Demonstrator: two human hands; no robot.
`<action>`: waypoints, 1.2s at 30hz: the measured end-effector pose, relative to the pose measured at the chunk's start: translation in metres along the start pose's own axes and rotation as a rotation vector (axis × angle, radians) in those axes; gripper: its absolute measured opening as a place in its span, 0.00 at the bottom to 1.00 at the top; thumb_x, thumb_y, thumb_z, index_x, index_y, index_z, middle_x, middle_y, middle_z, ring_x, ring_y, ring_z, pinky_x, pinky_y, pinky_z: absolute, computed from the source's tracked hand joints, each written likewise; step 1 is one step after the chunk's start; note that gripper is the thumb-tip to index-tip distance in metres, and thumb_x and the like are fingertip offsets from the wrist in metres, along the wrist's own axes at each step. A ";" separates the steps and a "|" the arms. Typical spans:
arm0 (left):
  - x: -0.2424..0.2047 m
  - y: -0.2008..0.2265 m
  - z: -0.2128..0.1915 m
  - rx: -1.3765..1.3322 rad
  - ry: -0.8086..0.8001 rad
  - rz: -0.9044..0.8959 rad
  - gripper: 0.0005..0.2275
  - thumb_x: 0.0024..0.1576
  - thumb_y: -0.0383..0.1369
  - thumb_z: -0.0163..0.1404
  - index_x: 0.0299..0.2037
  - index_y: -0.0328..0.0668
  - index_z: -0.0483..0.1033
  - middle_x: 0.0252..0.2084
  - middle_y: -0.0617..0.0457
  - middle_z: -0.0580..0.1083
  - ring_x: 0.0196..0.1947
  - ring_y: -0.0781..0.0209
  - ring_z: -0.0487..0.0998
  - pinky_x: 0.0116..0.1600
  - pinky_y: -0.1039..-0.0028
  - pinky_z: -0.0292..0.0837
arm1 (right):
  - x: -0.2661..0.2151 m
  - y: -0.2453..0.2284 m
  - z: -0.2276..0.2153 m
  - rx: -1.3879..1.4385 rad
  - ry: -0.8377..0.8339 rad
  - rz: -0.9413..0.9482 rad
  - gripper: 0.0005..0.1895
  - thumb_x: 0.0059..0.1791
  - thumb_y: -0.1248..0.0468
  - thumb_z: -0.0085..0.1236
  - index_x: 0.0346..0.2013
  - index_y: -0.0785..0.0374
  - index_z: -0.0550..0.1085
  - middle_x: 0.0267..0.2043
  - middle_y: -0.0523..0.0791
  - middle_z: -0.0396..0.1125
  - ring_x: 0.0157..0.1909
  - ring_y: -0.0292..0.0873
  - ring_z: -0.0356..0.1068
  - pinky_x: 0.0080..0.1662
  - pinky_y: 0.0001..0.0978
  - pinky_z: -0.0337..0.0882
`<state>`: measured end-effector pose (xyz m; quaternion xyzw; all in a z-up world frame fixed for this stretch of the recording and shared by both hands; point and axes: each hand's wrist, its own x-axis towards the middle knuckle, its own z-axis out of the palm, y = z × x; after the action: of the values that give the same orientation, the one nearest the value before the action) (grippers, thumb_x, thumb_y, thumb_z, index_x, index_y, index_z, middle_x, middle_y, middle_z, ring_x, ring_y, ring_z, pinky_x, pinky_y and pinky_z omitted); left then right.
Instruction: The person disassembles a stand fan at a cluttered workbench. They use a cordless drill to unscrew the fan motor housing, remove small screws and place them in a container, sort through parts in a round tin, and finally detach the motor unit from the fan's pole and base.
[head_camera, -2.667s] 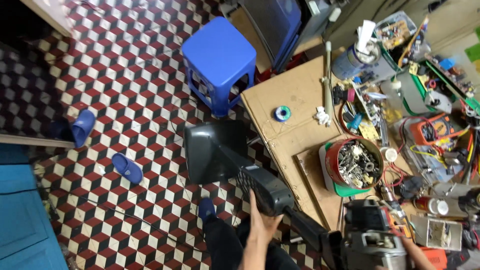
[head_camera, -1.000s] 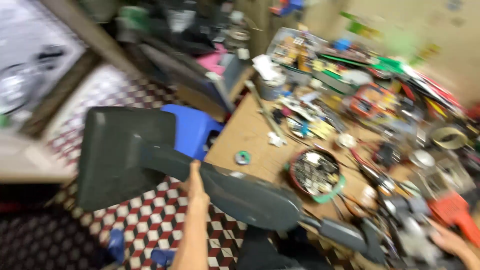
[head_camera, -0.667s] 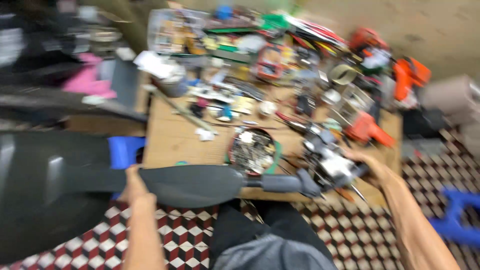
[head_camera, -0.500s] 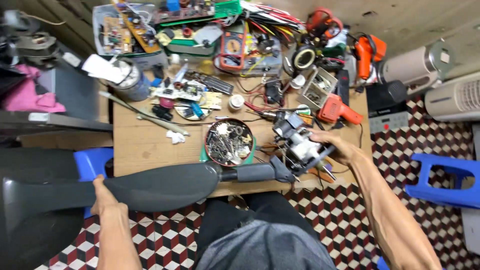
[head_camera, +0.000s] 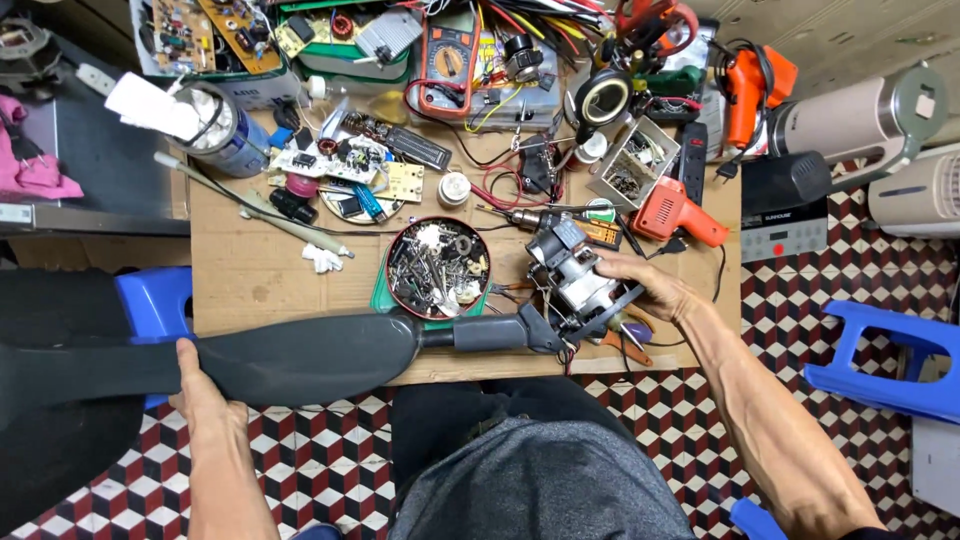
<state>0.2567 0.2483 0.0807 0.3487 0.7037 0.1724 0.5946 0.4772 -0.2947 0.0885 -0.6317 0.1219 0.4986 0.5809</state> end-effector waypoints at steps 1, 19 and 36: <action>-0.004 -0.006 -0.002 -0.002 -0.041 0.051 0.40 0.57 0.48 0.55 0.72 0.46 0.41 0.65 0.43 0.66 0.62 0.51 0.74 0.61 0.60 0.77 | 0.007 0.002 -0.008 0.001 0.011 -0.012 0.46 0.40 0.46 0.63 0.70 0.56 0.63 0.63 0.47 0.68 0.60 0.43 0.66 0.62 0.39 0.65; -0.215 -0.205 0.102 -0.026 -0.994 -0.470 0.28 0.56 0.44 0.57 0.61 0.33 0.67 0.60 0.46 0.73 0.63 0.54 0.72 0.70 0.61 0.64 | 0.011 -0.010 0.016 0.020 -0.126 0.011 0.43 0.43 0.50 0.62 0.70 0.62 0.64 0.62 0.47 0.68 0.59 0.40 0.67 0.58 0.34 0.68; -0.210 -0.207 0.104 -0.060 -0.900 -0.530 0.27 0.51 0.41 0.61 0.58 0.37 0.69 0.54 0.49 0.75 0.58 0.55 0.75 0.67 0.54 0.69 | 0.018 -0.017 0.004 -0.371 -0.162 0.043 0.52 0.38 0.44 0.63 0.74 0.52 0.57 0.68 0.50 0.65 0.68 0.48 0.63 0.67 0.40 0.57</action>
<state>0.3079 -0.0598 0.0706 0.1808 0.4373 -0.1307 0.8712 0.4964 -0.2787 0.0861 -0.6829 -0.0055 0.5740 0.4518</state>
